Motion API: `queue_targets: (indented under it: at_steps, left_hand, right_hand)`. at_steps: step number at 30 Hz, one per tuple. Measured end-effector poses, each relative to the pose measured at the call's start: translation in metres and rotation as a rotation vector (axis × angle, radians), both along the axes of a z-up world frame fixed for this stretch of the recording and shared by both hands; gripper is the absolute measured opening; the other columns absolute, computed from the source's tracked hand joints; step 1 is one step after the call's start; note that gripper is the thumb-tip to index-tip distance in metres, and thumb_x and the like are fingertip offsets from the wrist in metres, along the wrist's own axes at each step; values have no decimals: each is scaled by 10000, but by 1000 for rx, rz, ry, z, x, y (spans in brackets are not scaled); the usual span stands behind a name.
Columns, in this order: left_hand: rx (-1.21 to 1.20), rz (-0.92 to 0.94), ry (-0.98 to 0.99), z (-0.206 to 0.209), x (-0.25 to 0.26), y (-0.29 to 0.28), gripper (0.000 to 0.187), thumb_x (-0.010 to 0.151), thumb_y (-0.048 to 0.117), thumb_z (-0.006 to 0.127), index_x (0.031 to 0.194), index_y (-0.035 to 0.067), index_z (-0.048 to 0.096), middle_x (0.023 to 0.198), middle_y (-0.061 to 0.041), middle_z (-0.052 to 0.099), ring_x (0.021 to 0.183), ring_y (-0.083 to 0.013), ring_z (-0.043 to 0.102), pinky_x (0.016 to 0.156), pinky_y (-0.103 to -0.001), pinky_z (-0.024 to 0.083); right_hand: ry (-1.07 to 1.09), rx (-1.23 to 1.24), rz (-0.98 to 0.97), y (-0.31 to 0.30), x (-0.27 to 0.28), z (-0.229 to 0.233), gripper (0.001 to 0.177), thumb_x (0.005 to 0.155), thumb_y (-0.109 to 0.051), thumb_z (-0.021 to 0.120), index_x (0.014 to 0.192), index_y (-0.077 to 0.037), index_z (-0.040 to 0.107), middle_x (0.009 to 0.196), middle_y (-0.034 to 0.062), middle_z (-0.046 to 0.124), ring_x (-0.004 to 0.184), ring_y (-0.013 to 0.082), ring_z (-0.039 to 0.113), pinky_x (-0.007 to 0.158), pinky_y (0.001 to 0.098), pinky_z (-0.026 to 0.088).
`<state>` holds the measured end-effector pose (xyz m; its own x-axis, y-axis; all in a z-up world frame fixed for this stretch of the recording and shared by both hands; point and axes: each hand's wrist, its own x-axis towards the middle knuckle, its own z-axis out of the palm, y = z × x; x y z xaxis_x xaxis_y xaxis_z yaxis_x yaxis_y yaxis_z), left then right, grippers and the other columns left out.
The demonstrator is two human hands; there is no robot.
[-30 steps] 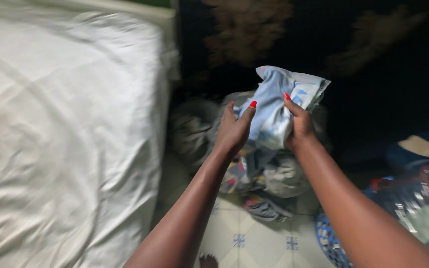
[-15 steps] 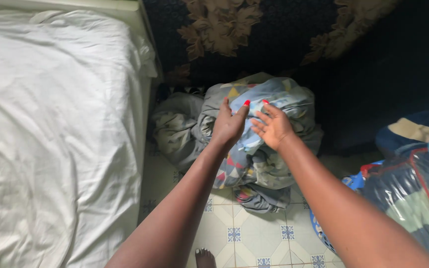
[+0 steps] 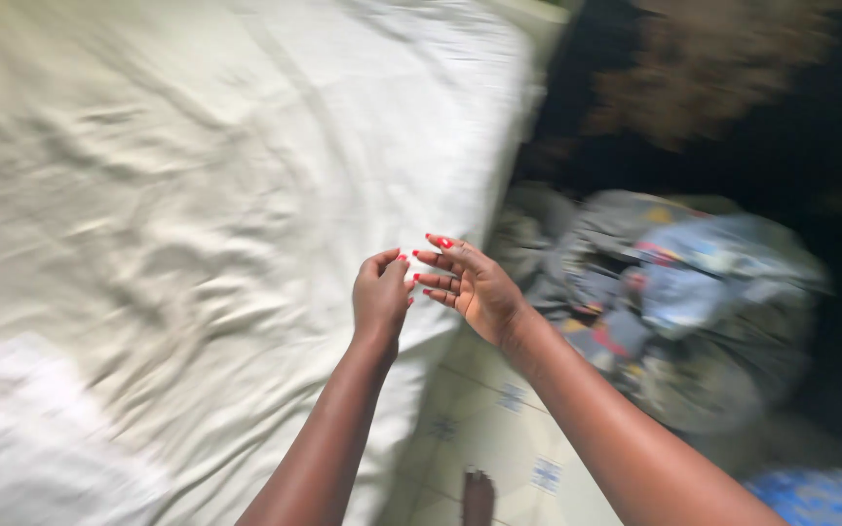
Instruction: Folding bedsheets and pillowcases on a bed and stripping the bed of linens.
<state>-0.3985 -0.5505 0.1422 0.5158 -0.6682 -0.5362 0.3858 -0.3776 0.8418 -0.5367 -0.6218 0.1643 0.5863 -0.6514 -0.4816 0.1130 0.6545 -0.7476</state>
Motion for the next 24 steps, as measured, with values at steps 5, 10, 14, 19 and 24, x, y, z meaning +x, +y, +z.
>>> queue_targets:
  at_steps: [5, 10, 14, 19, 24]
  left_hand:
    - [101, 241, -37, 13, 136, 136, 410, 927, 254, 568, 1301, 88, 598, 1200, -33, 673, 962, -151, 680, 770, -321, 532]
    - [144, 443, -38, 7, 239, 274, 402, 926, 237, 561, 1294, 85, 612, 1179, -54, 700, 970, -174, 670, 784, -322, 541]
    - [180, 550, 8, 2, 296, 368, 399, 938, 271, 555, 1299, 106, 593, 1169, -28, 703, 960, -148, 667, 794, -310, 529]
    - [218, 619, 54, -54, 350, 470, 390, 929, 260, 541, 1284, 111, 605, 1138, -22, 698, 899, -153, 654, 756, -315, 522]
    - [288, 585, 141, -89, 379, 531, 364, 886, 187, 581, 1232, 85, 627, 1033, -16, 652, 807, -144, 605, 705, -349, 504]
  right_hand:
    - [-5, 22, 262, 100, 153, 14, 508, 951, -328, 562, 1408, -105, 534, 1259, 79, 677, 1056, 190, 681, 921, 353, 546]
    - [6, 42, 471, 216, 284, 1, 484, 969, -233, 533, 1420, -57, 523, 1232, 96, 693, 987, 196, 692, 860, 355, 555]
    - [61, 89, 567, 293, 363, -31, 440, 979, -115, 476, 1400, 1, 528, 1215, 130, 697, 989, 223, 722, 884, 360, 590]
    - [389, -90, 634, 356, 419, -137, 431, 972, -129, 495, 1356, 20, 623, 1222, 121, 727, 1028, 228, 720, 923, 381, 585]
    - [1121, -957, 745, 395, 438, -119, 789, 729, -437, 918, 1333, -121, 520, 1336, 185, 533, 1247, 396, 488, 1004, 475, 447]
